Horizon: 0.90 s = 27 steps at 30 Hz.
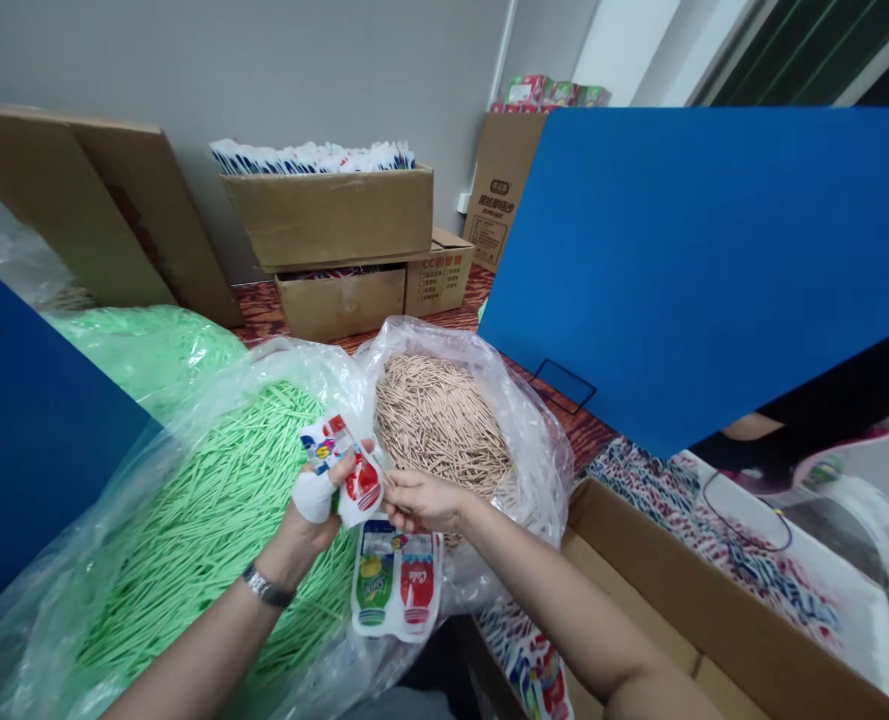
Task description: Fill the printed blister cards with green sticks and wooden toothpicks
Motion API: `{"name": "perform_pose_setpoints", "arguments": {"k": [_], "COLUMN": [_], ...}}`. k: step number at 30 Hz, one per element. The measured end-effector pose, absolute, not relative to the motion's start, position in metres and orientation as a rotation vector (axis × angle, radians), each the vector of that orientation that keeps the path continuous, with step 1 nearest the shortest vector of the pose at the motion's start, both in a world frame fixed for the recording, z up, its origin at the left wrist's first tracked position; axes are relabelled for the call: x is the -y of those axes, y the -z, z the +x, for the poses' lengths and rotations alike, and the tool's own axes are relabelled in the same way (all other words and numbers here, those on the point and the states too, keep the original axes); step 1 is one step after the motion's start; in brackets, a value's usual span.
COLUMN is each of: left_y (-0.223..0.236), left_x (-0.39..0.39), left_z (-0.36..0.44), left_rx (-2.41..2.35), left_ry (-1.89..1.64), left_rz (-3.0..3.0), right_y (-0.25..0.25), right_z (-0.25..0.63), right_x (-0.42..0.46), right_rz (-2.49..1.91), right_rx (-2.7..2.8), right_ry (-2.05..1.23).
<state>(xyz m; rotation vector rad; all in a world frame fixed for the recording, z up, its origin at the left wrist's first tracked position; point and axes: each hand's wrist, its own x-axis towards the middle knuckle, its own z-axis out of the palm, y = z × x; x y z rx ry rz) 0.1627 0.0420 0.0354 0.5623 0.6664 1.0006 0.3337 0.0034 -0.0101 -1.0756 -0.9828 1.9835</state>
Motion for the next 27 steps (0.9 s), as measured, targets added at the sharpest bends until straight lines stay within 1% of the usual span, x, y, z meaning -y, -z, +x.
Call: {"name": "perform_pose_setpoints", "arguments": {"k": [4, 11, 14, 17, 20, 27], "left_y": [-0.032, -0.005, 0.001, 0.003, 0.001, -0.002], "left_x": [-0.043, -0.019, -0.009, -0.004, -0.002, 0.0], "left_z": [0.135, 0.113, 0.111, 0.111, 0.11, 0.105], "left_rx": [-0.75, -1.016, -1.04, -0.991, -0.964, -0.966], "left_ry": [-1.119, -0.96, -0.963, -1.026, -1.109, -1.143], "left_rz": [0.658, 0.997, 1.174, 1.302, 1.314, 1.277], "right_y": [0.004, -0.002, -0.02, -0.043, -0.06, -0.057], "right_z": [0.342, 0.332, 0.316, 0.292, 0.265, 0.23], "right_x": [-0.002, -0.006, -0.009, -0.009, -0.007, -0.001], "right_rz": [-1.156, -1.24, -1.185, -1.021, -0.921, -1.013], "right_rx": [1.053, 1.127, 1.118, 1.061, 1.062, 1.258], "right_ry": [-1.862, -1.623, -1.401, -1.13, -0.951, -0.67]}}
